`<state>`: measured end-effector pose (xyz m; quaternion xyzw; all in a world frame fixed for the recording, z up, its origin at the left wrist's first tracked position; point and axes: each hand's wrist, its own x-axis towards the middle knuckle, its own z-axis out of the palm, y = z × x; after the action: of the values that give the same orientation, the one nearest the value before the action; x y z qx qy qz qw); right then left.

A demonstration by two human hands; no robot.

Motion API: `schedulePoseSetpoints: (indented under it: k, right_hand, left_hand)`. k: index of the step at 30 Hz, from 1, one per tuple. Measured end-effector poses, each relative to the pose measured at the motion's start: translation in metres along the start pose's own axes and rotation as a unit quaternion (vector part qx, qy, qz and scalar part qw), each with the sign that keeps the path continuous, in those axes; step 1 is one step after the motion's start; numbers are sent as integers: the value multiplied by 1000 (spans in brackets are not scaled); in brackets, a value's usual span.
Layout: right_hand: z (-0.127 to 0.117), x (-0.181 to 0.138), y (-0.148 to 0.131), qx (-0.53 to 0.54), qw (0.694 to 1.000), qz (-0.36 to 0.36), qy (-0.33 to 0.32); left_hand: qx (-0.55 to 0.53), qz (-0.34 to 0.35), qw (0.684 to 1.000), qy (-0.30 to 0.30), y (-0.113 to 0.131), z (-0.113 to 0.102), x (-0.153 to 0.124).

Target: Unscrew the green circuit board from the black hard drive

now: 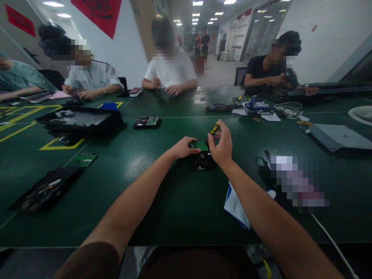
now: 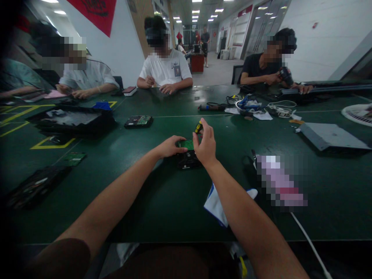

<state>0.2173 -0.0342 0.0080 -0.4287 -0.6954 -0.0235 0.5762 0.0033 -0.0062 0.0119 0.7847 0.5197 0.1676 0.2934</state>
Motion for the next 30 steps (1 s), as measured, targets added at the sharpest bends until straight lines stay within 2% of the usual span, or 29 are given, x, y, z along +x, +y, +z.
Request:
schedulePoseSetpoints:
  k: [7,25,30]
  right_hand:
    - [0,-1,0,5,1000,-10,-3]
    - [-1,1,-3,0,1000,-16,5]
    - [-3,2,-3,12,1000,-23,-13]
  left_hand:
    - [1,17,1000,6,-4,1,1]
    - [-2,5,1000,-2,-1,0,0]
    - [14,9,1000,7,0,-1,0]
